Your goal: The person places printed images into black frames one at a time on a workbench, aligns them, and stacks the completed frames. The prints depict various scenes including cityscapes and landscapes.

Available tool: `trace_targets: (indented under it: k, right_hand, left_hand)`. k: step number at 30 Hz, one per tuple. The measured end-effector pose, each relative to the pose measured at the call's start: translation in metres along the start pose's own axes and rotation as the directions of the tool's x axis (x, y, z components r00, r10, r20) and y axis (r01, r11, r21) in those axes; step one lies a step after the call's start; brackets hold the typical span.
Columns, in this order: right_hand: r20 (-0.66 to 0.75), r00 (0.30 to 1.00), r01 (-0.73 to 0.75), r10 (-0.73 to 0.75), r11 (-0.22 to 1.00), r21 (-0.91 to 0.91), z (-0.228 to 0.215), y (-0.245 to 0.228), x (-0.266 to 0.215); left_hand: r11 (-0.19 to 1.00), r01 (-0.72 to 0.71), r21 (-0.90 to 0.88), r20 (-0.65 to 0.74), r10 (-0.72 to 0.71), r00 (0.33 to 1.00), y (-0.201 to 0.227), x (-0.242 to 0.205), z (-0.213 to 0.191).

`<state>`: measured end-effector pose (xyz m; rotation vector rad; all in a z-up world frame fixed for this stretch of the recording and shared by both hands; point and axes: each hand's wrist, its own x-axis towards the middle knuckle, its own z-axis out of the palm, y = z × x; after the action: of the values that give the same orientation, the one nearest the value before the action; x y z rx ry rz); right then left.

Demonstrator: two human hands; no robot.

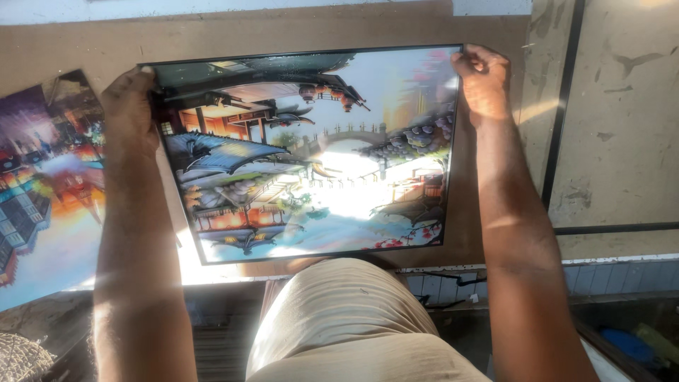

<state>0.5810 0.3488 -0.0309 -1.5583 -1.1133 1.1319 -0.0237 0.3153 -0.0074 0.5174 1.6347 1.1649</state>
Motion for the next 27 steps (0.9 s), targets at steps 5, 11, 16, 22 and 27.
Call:
trace_targets:
  k: [5,11,16,22,27]
  right_hand:
    - [0.120,0.991,-0.044,0.066,0.984,-0.173,0.000,0.010,-0.031]
    - [0.087,0.984,-0.088,0.155,0.851,-0.517,-0.024,0.024,-0.184]
    - [-0.097,0.948,-0.307,0.302,0.800,-0.515,-0.036,0.040,-0.312]
    - [-0.165,0.939,-0.344,0.301,0.828,-0.444,-0.041,0.062,-0.346]
    - [-0.184,0.904,-0.423,0.386,0.737,-0.527,-0.044,0.065,-0.332]
  left_hand:
    - [0.965,-0.254,0.068,0.185,0.238,0.954,-0.043,-0.012,-0.004]
    - [0.596,-0.342,0.726,0.130,0.369,0.920,-0.115,-0.126,-0.065]
    - [0.744,-0.047,0.667,-0.084,0.138,0.987,-0.156,-0.253,-0.116]
    - [0.941,0.120,0.315,-0.081,-0.099,0.992,-0.171,-0.276,-0.143]
    - [0.803,0.137,0.580,-0.088,-0.105,0.991,-0.178,-0.256,-0.153]
